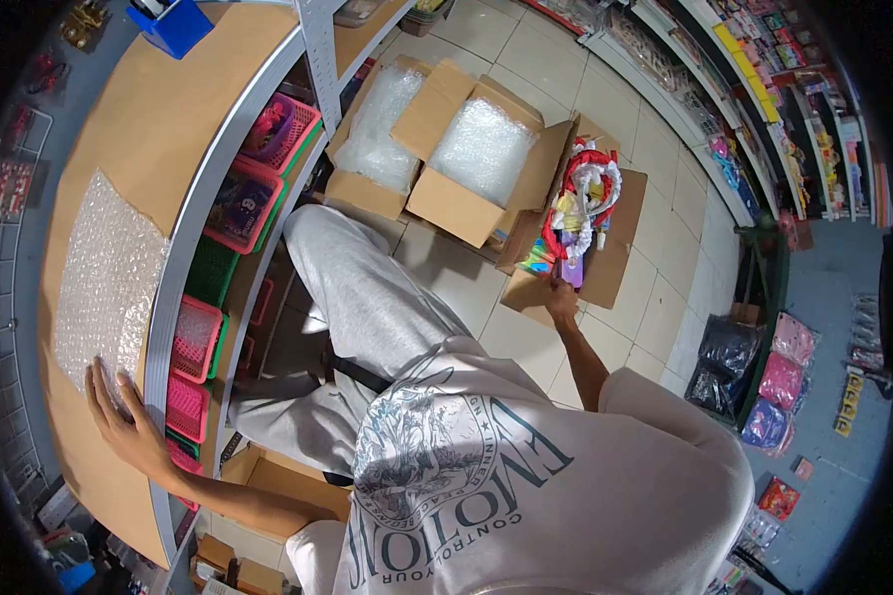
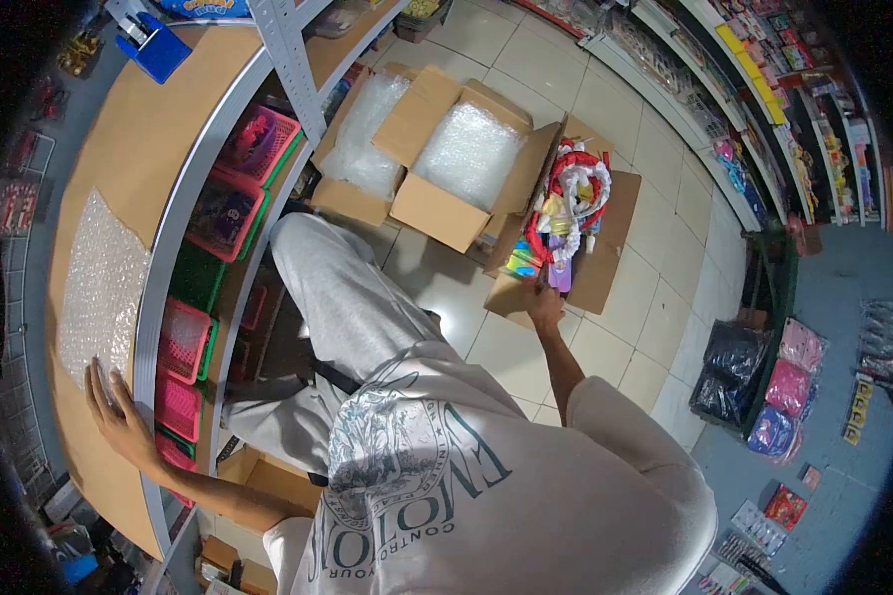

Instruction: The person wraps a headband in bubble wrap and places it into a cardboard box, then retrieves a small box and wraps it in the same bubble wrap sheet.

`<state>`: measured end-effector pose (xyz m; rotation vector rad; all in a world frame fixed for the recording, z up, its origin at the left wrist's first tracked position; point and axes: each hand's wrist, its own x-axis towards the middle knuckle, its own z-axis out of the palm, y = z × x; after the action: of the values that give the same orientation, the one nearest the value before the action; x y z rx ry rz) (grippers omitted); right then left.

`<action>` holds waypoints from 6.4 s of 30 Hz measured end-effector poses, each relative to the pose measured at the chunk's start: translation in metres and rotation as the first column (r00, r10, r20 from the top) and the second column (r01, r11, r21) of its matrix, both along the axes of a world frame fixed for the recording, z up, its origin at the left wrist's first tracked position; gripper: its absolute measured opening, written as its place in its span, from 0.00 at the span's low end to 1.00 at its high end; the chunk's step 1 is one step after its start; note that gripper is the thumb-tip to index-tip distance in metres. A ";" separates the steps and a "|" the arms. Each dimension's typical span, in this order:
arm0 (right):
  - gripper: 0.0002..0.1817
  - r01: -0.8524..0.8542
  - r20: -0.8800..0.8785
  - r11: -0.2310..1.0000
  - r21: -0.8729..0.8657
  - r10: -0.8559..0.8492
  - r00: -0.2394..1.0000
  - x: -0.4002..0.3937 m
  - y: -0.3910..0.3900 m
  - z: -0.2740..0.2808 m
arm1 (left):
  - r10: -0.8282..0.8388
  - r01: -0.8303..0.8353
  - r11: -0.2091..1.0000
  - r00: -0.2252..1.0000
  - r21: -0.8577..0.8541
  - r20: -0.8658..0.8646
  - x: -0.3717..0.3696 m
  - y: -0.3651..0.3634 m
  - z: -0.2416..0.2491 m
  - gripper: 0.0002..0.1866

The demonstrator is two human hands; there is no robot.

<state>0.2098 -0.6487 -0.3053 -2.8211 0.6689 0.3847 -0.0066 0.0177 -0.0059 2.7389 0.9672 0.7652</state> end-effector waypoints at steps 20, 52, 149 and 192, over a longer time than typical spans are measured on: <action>0.39 0.270 0.011 0.960 -0.077 -0.270 0.963 0.002 0.009 -0.014 | -0.013 0.013 0.999 1.000 0.029 -0.024 -0.001 0.002 0.001 0.23; 0.12 0.372 0.153 0.711 0.597 -0.556 0.817 0.033 -0.016 -0.080 | 0.015 -0.013 0.995 1.000 0.095 -0.015 -0.001 -0.001 0.003 0.21; 0.40 -0.673 0.657 -0.559 0.485 0.740 -0.142 0.063 0.630 0.325 | 0.111 -0.101 0.991 0.988 -0.092 0.111 -0.014 -0.018 0.021 0.27; 0.31 -0.865 0.525 -0.129 0.485 0.834 0.170 0.131 0.646 0.300 | -0.152 0.292 0.894 0.911 -0.340 0.384 0.030 0.046 0.031 0.32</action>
<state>0.3411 -0.0027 -0.0051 -1.9040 -1.3389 0.5792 0.0235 0.0635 0.0248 2.2176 0.6276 0.8670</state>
